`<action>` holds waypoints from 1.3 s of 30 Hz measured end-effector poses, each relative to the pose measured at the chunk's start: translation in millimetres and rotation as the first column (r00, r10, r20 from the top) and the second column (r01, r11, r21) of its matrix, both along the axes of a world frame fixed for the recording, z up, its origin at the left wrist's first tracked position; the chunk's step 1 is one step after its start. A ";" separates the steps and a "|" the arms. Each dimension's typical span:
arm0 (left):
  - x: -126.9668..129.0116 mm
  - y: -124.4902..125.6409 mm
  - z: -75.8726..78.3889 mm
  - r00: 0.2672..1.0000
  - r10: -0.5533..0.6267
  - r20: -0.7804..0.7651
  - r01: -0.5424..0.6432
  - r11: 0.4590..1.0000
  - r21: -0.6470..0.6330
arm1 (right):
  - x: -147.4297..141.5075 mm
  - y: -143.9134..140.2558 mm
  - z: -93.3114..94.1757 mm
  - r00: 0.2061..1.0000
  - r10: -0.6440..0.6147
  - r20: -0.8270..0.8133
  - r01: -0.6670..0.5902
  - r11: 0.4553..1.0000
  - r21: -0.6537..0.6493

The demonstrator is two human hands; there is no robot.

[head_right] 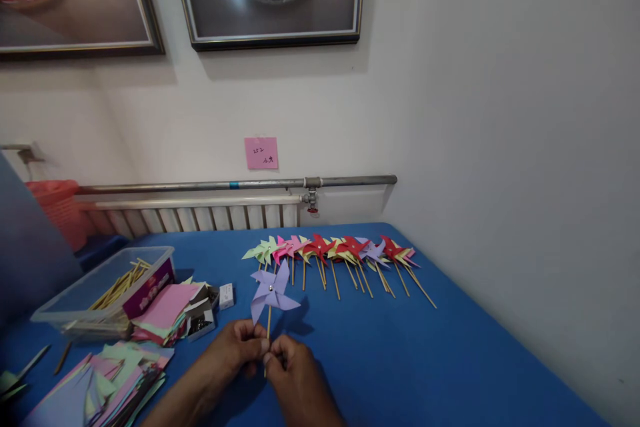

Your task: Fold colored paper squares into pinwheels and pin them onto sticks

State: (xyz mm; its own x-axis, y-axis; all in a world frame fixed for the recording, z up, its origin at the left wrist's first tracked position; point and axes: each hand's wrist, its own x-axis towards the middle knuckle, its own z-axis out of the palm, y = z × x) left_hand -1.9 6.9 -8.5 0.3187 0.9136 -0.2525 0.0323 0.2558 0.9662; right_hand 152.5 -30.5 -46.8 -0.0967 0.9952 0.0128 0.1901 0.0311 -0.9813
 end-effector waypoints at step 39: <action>5.6 2.6 -19.8 0.996 -0.017 0.084 0.020 0.999 -0.033 | 5.0 5.7 -5.0 0.999 0.009 0.054 -0.010 1.000 0.017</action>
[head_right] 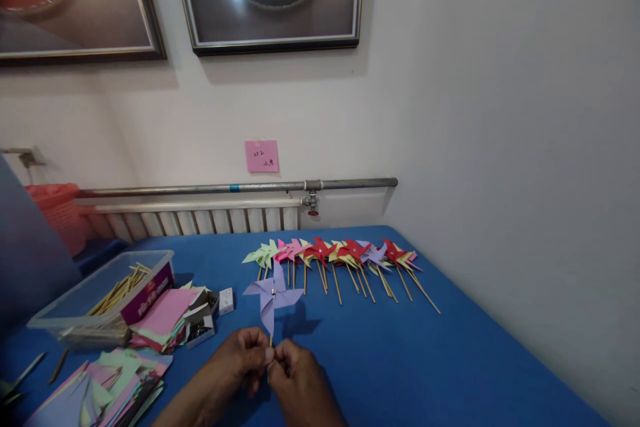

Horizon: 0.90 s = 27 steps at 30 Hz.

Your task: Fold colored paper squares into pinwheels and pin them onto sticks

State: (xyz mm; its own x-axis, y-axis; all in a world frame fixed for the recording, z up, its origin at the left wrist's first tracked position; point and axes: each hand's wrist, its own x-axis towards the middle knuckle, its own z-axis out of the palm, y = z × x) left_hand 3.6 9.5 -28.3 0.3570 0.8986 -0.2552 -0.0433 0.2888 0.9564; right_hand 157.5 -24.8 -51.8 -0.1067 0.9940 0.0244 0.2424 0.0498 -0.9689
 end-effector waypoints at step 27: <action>0.1 -5.8 17.6 0.999 0.003 -0.036 -0.003 1.000 -0.008 | -1.4 1.4 -7.7 1.000 -0.022 -0.001 0.022 1.000 0.005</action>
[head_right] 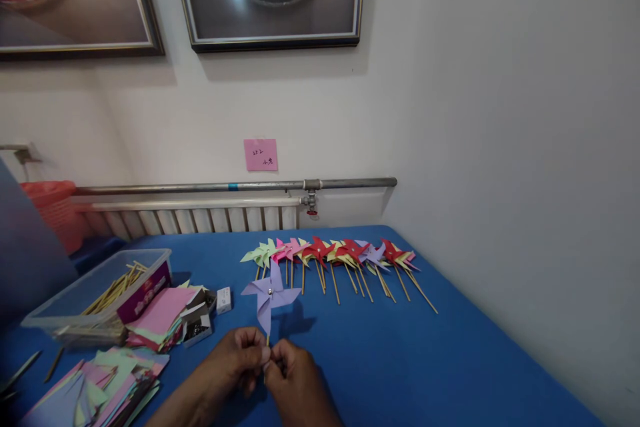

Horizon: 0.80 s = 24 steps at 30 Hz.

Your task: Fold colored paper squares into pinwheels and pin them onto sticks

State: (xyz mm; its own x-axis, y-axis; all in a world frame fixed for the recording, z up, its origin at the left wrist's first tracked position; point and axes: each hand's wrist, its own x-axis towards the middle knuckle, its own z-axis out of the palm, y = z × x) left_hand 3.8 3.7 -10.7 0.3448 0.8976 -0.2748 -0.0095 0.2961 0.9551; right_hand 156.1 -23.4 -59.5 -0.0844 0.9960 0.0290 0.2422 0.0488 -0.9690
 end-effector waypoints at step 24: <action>3.6 5.1 3.0 0.982 0.188 0.025 -0.190 0.980 0.063 | -3.1 -5.9 19.6 0.997 -0.059 0.052 0.062 0.997 -0.051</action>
State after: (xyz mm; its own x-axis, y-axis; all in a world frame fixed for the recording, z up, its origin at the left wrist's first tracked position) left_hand 7.4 8.7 -7.7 0.1718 0.9628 -0.2086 -0.0774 0.2243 0.9714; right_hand 153.0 -29.3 -39.9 -0.0240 0.9994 -0.0264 0.2913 -0.0183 -0.9565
